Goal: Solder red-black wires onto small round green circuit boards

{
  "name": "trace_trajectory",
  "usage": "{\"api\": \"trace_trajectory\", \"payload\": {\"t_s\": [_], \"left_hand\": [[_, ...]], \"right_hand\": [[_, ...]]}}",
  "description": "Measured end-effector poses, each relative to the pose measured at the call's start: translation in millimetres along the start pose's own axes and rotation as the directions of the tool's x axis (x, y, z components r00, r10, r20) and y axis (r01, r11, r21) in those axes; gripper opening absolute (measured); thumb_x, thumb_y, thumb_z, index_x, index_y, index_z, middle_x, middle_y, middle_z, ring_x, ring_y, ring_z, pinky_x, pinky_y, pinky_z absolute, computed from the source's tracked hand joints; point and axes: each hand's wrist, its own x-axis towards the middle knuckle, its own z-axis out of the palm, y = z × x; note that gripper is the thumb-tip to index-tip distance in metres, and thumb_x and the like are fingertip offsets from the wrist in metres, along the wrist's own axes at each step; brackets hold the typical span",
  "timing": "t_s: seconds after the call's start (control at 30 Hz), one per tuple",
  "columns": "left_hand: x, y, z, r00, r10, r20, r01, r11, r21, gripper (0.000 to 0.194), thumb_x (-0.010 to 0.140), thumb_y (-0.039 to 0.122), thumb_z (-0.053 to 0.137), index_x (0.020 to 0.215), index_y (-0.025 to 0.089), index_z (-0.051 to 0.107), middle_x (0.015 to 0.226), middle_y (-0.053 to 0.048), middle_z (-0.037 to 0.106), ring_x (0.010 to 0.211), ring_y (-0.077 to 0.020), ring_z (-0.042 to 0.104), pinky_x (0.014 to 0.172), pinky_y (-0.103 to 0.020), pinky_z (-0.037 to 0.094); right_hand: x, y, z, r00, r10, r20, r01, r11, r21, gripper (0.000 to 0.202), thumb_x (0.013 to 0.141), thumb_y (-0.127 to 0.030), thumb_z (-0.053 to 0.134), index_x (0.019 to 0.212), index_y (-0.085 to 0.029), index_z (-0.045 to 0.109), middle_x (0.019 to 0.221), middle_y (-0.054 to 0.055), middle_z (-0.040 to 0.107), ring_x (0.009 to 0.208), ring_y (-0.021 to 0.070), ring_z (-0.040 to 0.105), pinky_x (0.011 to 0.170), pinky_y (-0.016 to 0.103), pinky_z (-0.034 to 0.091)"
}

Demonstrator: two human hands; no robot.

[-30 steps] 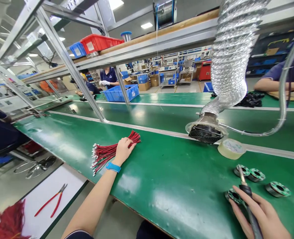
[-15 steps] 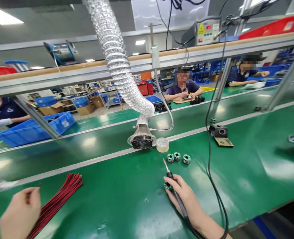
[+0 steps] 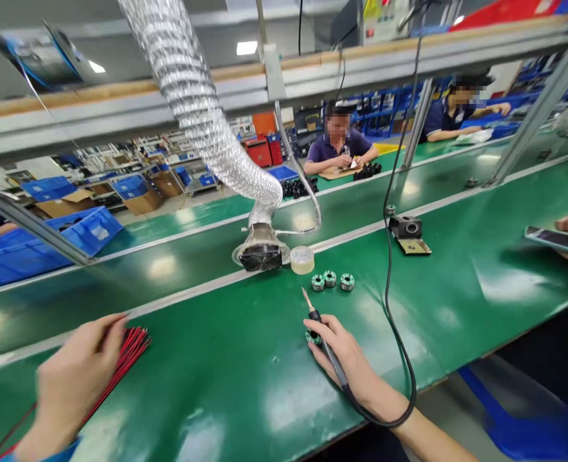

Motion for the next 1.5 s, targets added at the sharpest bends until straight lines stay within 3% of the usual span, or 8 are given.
{"api": "trace_trajectory", "payload": {"t_s": [0.17,0.37,0.5,0.63,0.87,1.03,1.23,1.5], "left_hand": [[-43.4,100.1,52.1,0.930,0.268,0.250,-0.166,0.916,-0.366,0.029,0.101,0.045,0.053,0.101,0.024,0.072,0.098,-0.002,0.079,0.088,-0.0209,0.075,0.083,-0.031,0.058],[-69.2,199.7,78.8,0.736,0.363,0.571,0.176,0.713,-0.679,0.027,0.102,0.035,0.053,0.115,0.022,0.073,0.094,-0.004,0.076,0.078,-0.0175,0.070,0.076,-0.030,0.056],[-76.5,228.9,90.1,0.596,0.351,0.722,0.533,0.499,-0.683,0.029,0.097,0.040,0.059,0.113,0.018,0.071,0.079,-0.002,0.068,0.059,-0.0132,0.062,0.058,-0.026,0.051],[-81.7,233.8,99.4,0.549,0.280,0.787,0.705,0.350,-0.617,0.038,0.090,0.055,0.069,0.096,0.017,0.066,0.077,-0.002,0.066,0.056,-0.0123,0.059,0.055,-0.025,0.048],[-84.8,229.0,98.2,0.632,0.200,0.749,0.672,0.340,-0.658,0.038,0.085,0.054,0.075,0.084,0.016,0.069,0.077,-0.003,0.067,0.071,-0.0146,0.057,0.068,-0.026,0.045],[-85.6,229.2,89.4,0.651,0.187,0.736,0.673,0.309,-0.673,0.030,0.086,0.046,0.077,0.083,0.016,0.072,0.082,-0.003,0.068,0.078,-0.0161,0.058,0.074,-0.027,0.043],[-87.8,231.7,77.9,0.731,0.241,0.639,0.525,0.400,-0.751,0.026,0.095,0.037,0.067,0.080,0.017,0.070,0.083,-0.002,0.060,0.075,-0.0143,0.053,0.068,-0.026,0.039],[-93.9,237.0,75.3,0.744,0.413,0.525,0.349,0.429,-0.833,0.016,0.100,0.024,0.061,0.085,0.018,0.061,0.104,-0.005,0.060,0.096,-0.0167,0.057,0.081,-0.027,0.044]], "right_hand": [[-9.6,-7.2,-1.8,0.999,0.053,0.006,-0.053,0.997,0.064,0.047,0.103,-0.016,0.055,0.148,-0.027,0.052,0.129,0.011,0.060,0.108,0.0197,0.072,0.095,0.034,0.062],[-11.5,-6.7,-6.1,0.994,0.109,0.024,-0.111,0.990,0.089,0.050,0.102,-0.023,0.063,0.150,-0.030,0.051,0.133,0.011,0.059,0.117,0.0232,0.069,0.101,0.038,0.059],[-11.3,-5.8,-1.0,0.993,0.115,-0.003,-0.115,0.992,0.050,0.049,0.102,-0.025,0.064,0.149,-0.030,0.052,0.132,0.011,0.059,0.113,0.0238,0.070,0.096,0.037,0.062],[-8.7,-7.0,9.6,0.990,0.119,-0.070,-0.121,0.993,-0.018,0.048,0.099,-0.026,0.067,0.146,-0.029,0.057,0.122,0.010,0.062,0.101,0.0236,0.072,0.087,0.037,0.064],[-8.3,-16.9,16.0,0.996,0.086,0.020,-0.088,0.989,0.115,0.050,0.102,-0.017,0.056,0.150,-0.031,0.051,0.132,0.011,0.058,0.111,0.0206,0.071,0.096,0.035,0.062],[-6.6,-25.3,20.9,0.983,0.167,-0.080,-0.167,0.986,0.008,0.055,0.097,-0.026,0.071,0.149,-0.031,0.053,0.127,0.011,0.059,0.113,0.0264,0.069,0.097,0.043,0.062],[-3.1,-28.9,27.8,0.982,0.172,-0.072,-0.168,0.984,0.061,0.050,0.100,-0.018,0.062,0.148,-0.031,0.055,0.125,0.011,0.059,0.107,0.0235,0.070,0.093,0.039,0.062],[2.3,-28.4,17.4,0.988,0.156,-0.018,-0.146,0.954,0.260,0.053,0.095,-0.013,0.061,0.146,-0.029,0.058,0.128,0.008,0.066,0.116,0.0194,0.070,0.102,0.032,0.059]]}}
